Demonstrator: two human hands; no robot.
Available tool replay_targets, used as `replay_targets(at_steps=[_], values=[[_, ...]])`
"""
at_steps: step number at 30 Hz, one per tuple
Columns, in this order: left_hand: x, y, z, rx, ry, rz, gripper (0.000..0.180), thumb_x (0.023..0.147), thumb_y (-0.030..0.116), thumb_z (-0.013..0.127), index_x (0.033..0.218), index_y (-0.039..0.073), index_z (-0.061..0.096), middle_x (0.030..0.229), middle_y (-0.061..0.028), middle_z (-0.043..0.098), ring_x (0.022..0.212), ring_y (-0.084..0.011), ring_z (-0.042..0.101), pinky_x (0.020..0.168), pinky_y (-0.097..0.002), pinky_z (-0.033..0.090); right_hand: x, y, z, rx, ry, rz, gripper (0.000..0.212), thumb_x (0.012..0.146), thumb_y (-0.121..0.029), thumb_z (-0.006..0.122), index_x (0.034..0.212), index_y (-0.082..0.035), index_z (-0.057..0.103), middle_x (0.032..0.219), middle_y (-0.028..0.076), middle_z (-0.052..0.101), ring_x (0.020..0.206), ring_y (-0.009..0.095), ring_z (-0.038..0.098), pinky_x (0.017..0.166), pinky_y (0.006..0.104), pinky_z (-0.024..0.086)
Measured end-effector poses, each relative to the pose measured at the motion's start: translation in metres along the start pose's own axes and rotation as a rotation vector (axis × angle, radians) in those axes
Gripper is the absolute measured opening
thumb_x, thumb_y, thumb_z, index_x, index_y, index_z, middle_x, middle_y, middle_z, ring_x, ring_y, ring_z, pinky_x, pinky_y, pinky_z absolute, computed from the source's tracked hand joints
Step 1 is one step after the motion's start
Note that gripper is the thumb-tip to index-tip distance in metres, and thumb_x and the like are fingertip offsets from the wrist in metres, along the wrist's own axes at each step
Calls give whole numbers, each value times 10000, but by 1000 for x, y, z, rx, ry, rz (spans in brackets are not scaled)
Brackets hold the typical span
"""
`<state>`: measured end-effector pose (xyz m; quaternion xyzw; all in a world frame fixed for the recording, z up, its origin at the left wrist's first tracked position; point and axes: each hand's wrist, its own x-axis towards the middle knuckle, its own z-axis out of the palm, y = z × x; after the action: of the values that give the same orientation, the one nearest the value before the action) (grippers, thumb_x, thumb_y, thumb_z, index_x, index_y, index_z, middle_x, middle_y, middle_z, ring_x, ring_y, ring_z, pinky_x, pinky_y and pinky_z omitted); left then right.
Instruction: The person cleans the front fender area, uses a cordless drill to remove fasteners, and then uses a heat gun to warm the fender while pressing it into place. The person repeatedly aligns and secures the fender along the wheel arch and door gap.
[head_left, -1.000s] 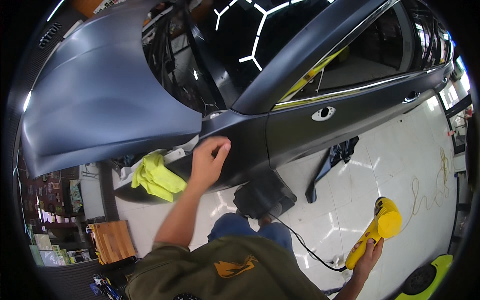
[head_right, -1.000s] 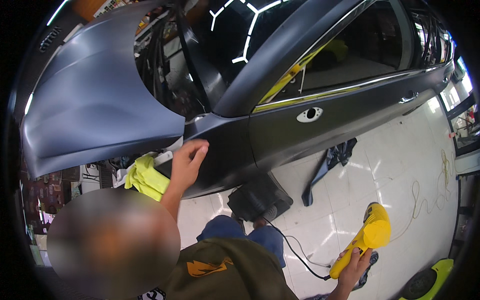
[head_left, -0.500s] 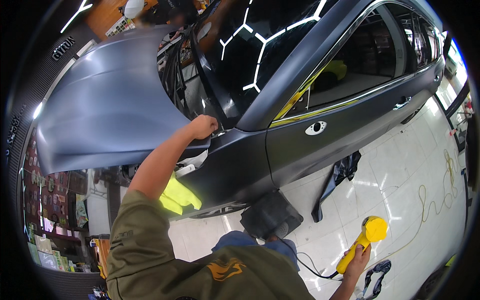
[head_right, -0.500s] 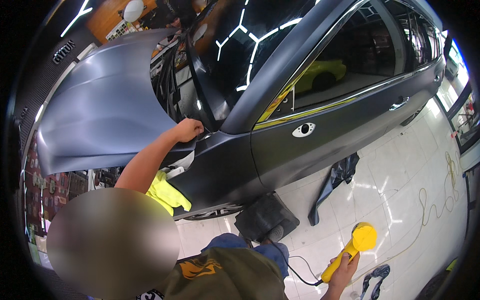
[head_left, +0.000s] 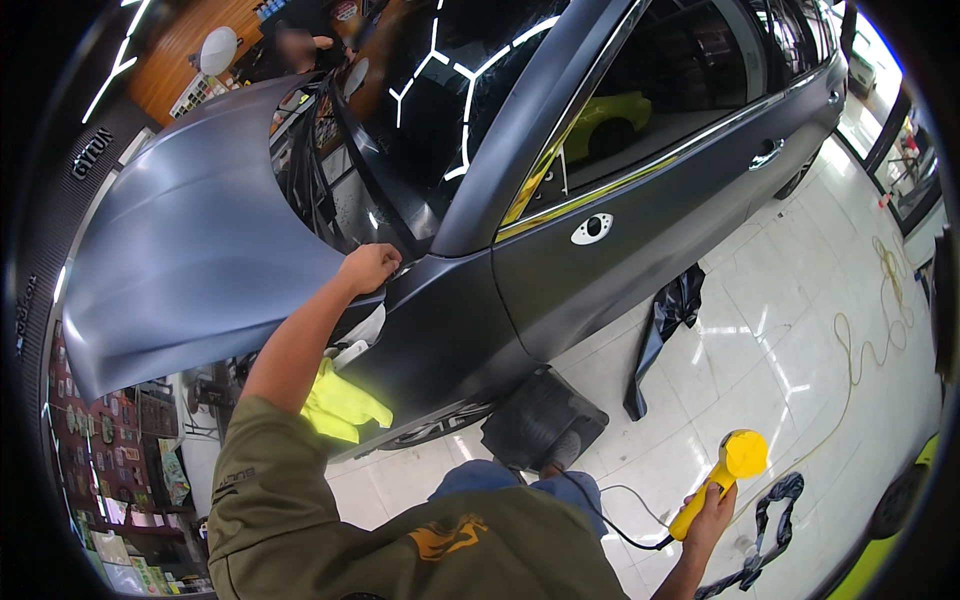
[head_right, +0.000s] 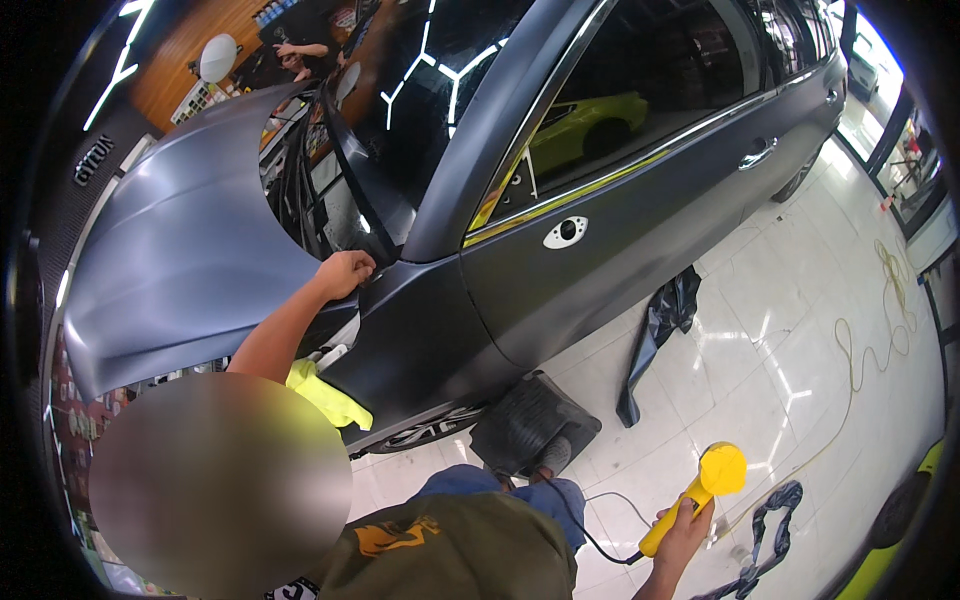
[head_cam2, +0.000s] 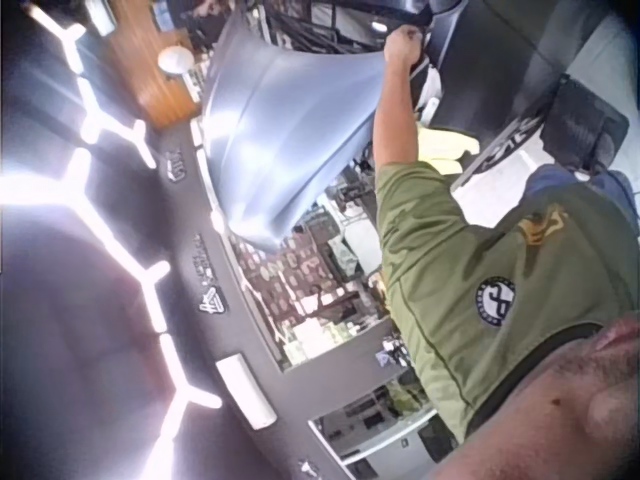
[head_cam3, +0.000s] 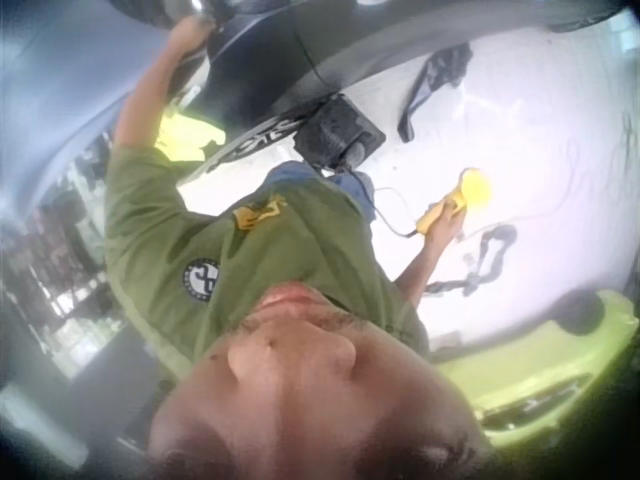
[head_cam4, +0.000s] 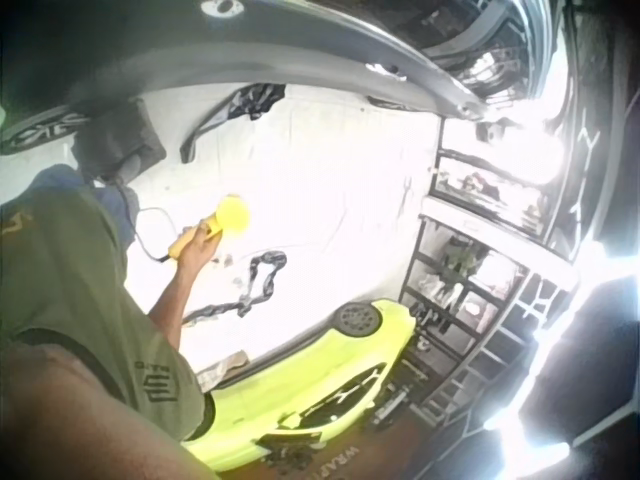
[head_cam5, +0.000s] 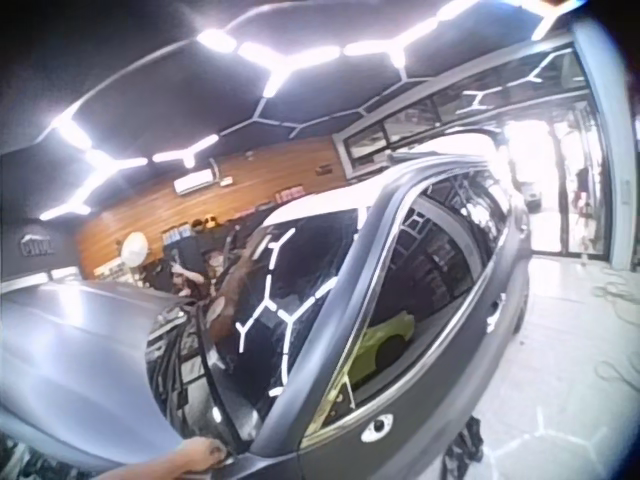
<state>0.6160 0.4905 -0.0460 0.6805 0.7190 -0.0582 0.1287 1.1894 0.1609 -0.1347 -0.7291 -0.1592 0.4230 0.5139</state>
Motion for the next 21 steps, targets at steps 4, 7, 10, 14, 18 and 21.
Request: replay_targets(at_steps=[4, 7, 10, 14, 18, 21], values=[[4, 7, 4, 128, 20, -28, 245, 874, 247, 529, 1002, 122, 697, 936, -123, 700, 931, -308, 662, 827, -415, 506, 2, 5, -2, 26, -22, 12, 305, 951, -109, 461, 1247, -46, 430, 914, 62, 526, 572, 143, 564, 482, 275, 487], [10, 9, 9, 121, 30, -34, 278, 885, 265, 507, 1022, 116, 698, 997, -165, 687, 978, -351, 643, 864, -445, 496, 3, 4, 2, 24, -34, 8, 306, 948, -108, 464, 1245, -45, 430, 914, 62, 526, 575, 143, 566, 483, 275, 489], [13, 11, 10, 106, 38, -68, 343, 917, 306, 458, 1040, 88, 693, 1034, -199, 673, 1009, -384, 626, 898, -468, 481, 3, 12, -2, 5, -26, 8, 308, 948, -113, 466, 1245, -43, 430, 918, 63, 529, 578, 147, 568, 484, 276, 489], [25, -10, 17, 160, 79, -8, 377, 952, 303, 407, 937, 39, 676, 921, -155, 692, 916, -300, 659, 832, -401, 486, 2, 17, -6, -26, -1, 43, 308, 949, -129, 469, 1241, -40, 433, 926, 65, 532, 592, 149, 570, 488, 276, 487], [42, -37, 8, -475, -43, -101, 343, 933, 224, 427, 987, -38, 640, 748, -137, 669, 728, -220, 639, 721, -329, 474, -2, 18, -2, -23, 26, 49, 305, 949, -140, 476, 1235, -42, 439, 931, 66, 533, 602, 142, 567, 495, 272, 486], [45, -26, 4, -430, -80, -170, 369, 905, 235, 430, 965, -49, 659, 738, -145, 665, 733, -259, 651, 752, -356, 483, 1, 25, -2, 41, -18, 84, 287, 950, -139, 477, 1220, -47, 447, 931, 63, 533, 600, 135, 564, 499, 270, 486]])
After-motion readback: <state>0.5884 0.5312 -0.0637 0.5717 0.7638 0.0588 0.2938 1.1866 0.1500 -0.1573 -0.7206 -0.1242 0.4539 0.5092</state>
